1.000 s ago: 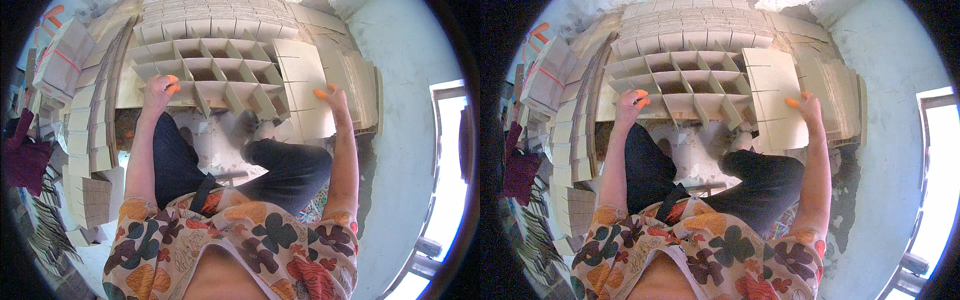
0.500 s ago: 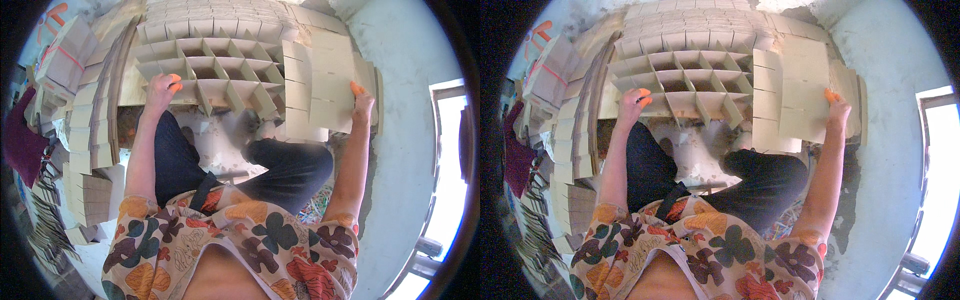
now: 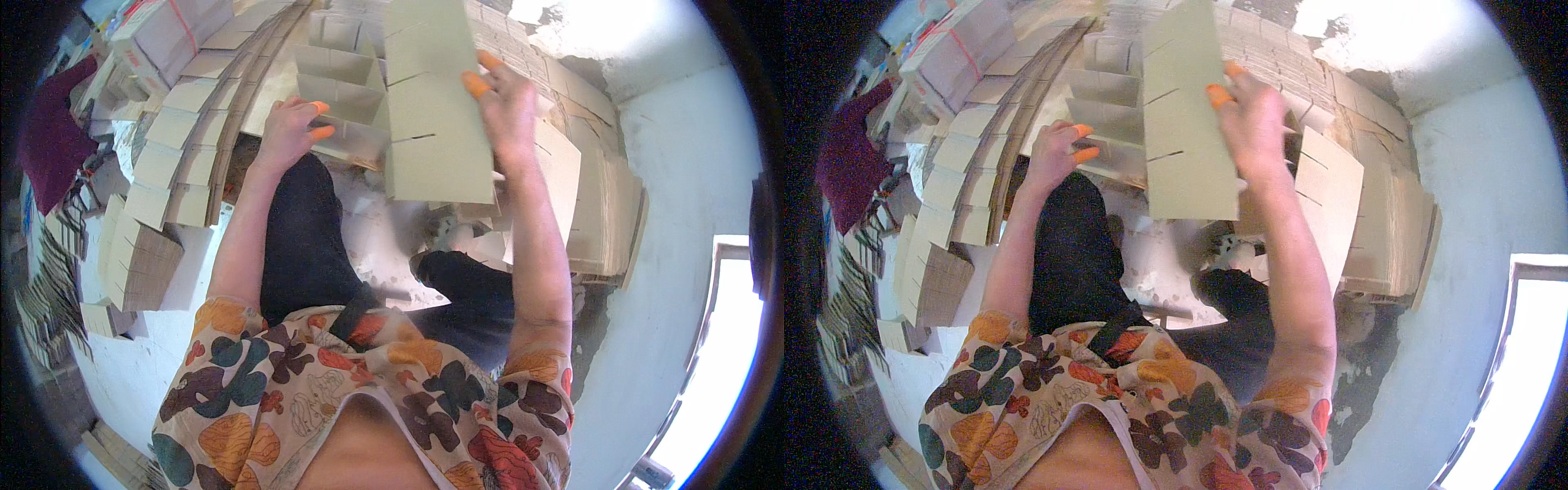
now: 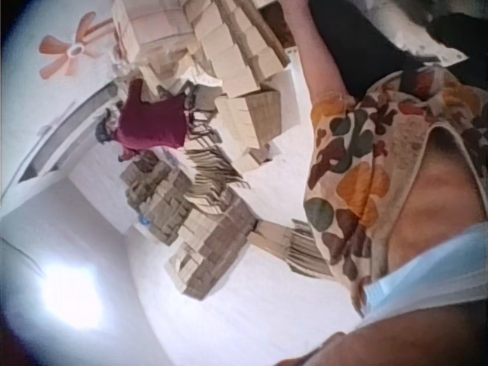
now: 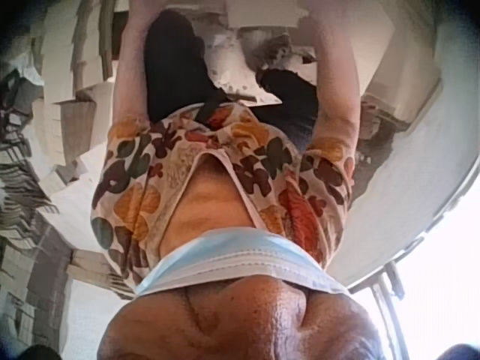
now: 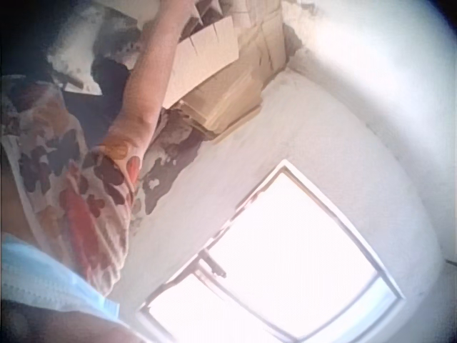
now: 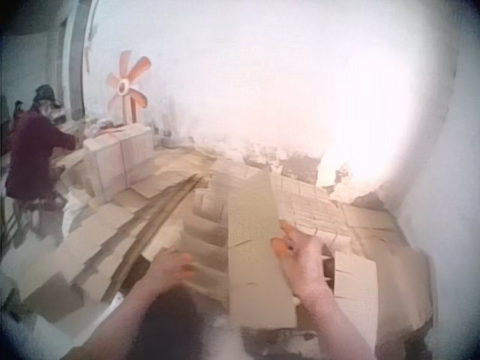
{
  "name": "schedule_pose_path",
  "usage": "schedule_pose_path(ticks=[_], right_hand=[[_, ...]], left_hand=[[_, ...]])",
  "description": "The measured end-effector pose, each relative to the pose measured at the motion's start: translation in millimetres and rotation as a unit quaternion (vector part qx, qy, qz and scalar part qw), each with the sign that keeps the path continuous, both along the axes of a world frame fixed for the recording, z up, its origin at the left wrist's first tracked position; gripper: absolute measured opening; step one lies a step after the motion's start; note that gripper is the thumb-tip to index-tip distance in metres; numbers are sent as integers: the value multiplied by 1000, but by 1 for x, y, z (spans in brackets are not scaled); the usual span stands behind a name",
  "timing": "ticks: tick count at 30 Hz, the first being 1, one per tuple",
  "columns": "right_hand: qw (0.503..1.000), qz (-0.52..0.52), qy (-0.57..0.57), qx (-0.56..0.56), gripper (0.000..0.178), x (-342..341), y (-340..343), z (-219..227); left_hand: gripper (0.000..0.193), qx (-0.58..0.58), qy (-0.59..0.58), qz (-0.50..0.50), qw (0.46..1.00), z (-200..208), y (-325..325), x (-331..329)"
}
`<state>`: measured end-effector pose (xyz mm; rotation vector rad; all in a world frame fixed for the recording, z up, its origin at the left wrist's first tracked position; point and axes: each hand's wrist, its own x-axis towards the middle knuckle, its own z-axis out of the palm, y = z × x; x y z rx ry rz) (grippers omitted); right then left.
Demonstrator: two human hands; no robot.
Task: The person sits on the floor and repeatedly inserts pre-cut cardboard dividers into a larger cardboard structure. They pick up individual dividers, align them, and slide them into place, then stack the completed units.
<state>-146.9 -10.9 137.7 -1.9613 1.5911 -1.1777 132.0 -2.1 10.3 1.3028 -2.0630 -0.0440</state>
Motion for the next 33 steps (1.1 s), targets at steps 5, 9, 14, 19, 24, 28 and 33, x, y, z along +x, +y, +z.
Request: schedule_pose_path(ticks=[5,9,14,19,24,28,33], right_hand=[[992,64,45,-101,18,58,-33,-19],[992,55,74,-83,12,80,-52,-30],[985,66,134,-86,10,93,-64,-40],[975,96,181,-91,12,102,-67,-47],[972,106,198,-63,11,114,-69,-62],[961,127,242,-38,9,123,-70,-71],[965,129,229,-26,14,122,-78,-81]], left_hand=[[22,69,104,-16,992,-17,-4,6],[21,94,106,-18,990,-24,-8,7],[21,67,91,-41,993,-27,-15,8],[19,82,114,-12,990,-26,-13,5],[21,81,108,-16,991,-27,-16,5],[18,71,126,-20,989,-31,-18,5],[17,80,127,-17,989,-32,-21,3]])
